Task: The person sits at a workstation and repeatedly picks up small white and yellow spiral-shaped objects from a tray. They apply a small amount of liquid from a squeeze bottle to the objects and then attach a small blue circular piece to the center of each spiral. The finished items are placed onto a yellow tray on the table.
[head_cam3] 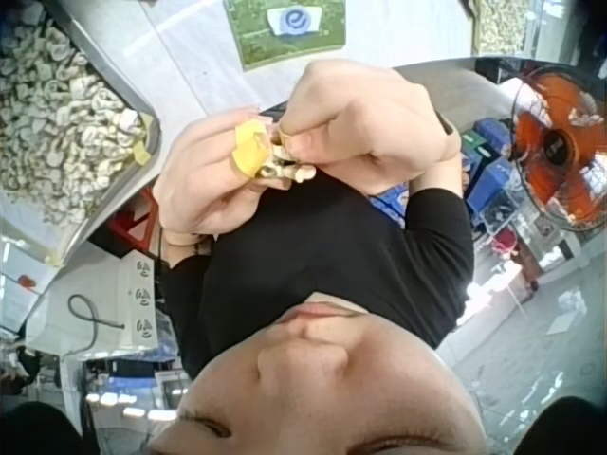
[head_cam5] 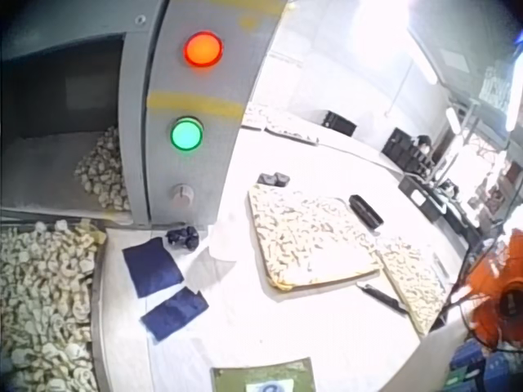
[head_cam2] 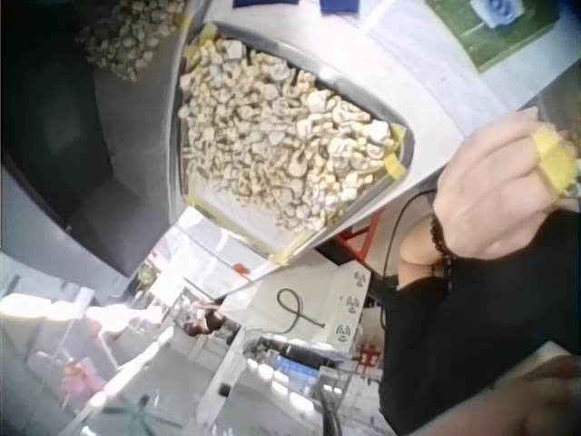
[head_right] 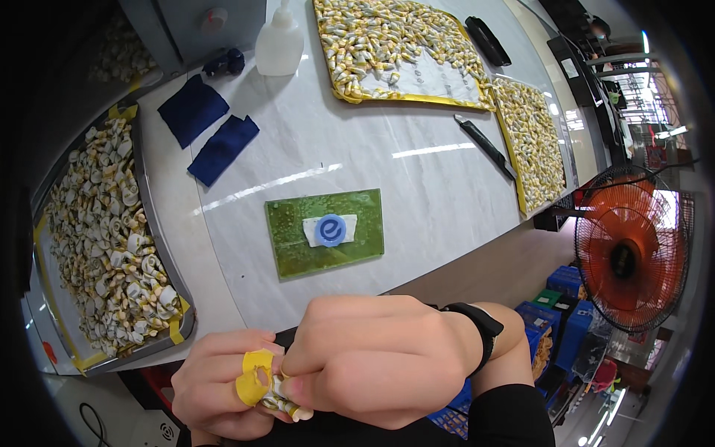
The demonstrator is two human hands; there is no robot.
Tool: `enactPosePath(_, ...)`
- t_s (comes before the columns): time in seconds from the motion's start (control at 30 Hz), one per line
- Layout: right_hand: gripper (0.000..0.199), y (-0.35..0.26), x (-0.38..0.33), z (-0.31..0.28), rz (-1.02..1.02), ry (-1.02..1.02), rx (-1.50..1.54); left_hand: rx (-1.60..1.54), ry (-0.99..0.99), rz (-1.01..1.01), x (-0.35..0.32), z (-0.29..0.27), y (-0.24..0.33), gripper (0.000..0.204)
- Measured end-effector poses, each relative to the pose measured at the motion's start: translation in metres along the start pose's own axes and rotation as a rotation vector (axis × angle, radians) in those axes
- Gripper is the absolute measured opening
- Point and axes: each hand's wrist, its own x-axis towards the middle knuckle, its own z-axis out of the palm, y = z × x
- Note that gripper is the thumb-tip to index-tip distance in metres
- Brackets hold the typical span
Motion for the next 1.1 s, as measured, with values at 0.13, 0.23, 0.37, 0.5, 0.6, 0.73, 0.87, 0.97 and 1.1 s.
enactPosePath(0.13,0.012,-0.003,-0.002,0.002,-0.003,0.016,-0.117,0.040,0.015,0.035,-0.001,0.001,-0.003,0.030)
enactPosePath(0.23,0.012,-0.005,0.000,-0.002,-0.006,-0.054,-0.217,0.083,-0.039,0.040,0.001,-0.002,-0.001,0.028)
enactPosePath(0.37,0.013,-0.008,-0.001,-0.001,-0.007,-0.044,-0.236,0.151,-0.140,-0.002,-0.004,-0.010,0.001,0.024)
enactPosePath(0.5,0.014,-0.007,-0.004,0.003,-0.019,0.035,-0.221,0.150,-0.092,-0.010,-0.007,-0.007,0.004,0.023)
enactPosePath(0.6,0.015,-0.004,-0.005,0.005,-0.070,0.085,-0.232,0.123,-0.005,0.035,0.000,0.002,0.001,0.031)
enactPosePath(0.73,0.016,0.000,-0.009,0.007,-0.106,0.117,-0.284,0.178,0.046,0.086,0.000,0.002,-0.006,0.037)
enactPosePath(0.87,0.018,-0.001,-0.008,0.003,-0.057,0.054,-0.241,0.146,-0.116,0.009,0.005,-0.005,-0.010,0.034)
enactPosePath(0.97,0.019,-0.002,0.000,-0.009,0.050,-0.006,-0.110,-0.328,0.065,-0.287,-0.001,0.007,-0.008,0.024)
enactPosePath(1.1,0.019,0.000,0.004,-0.015,0.209,-0.072,-0.148,-0.478,0.054,-0.360,-0.003,0.003,-0.010,0.020)
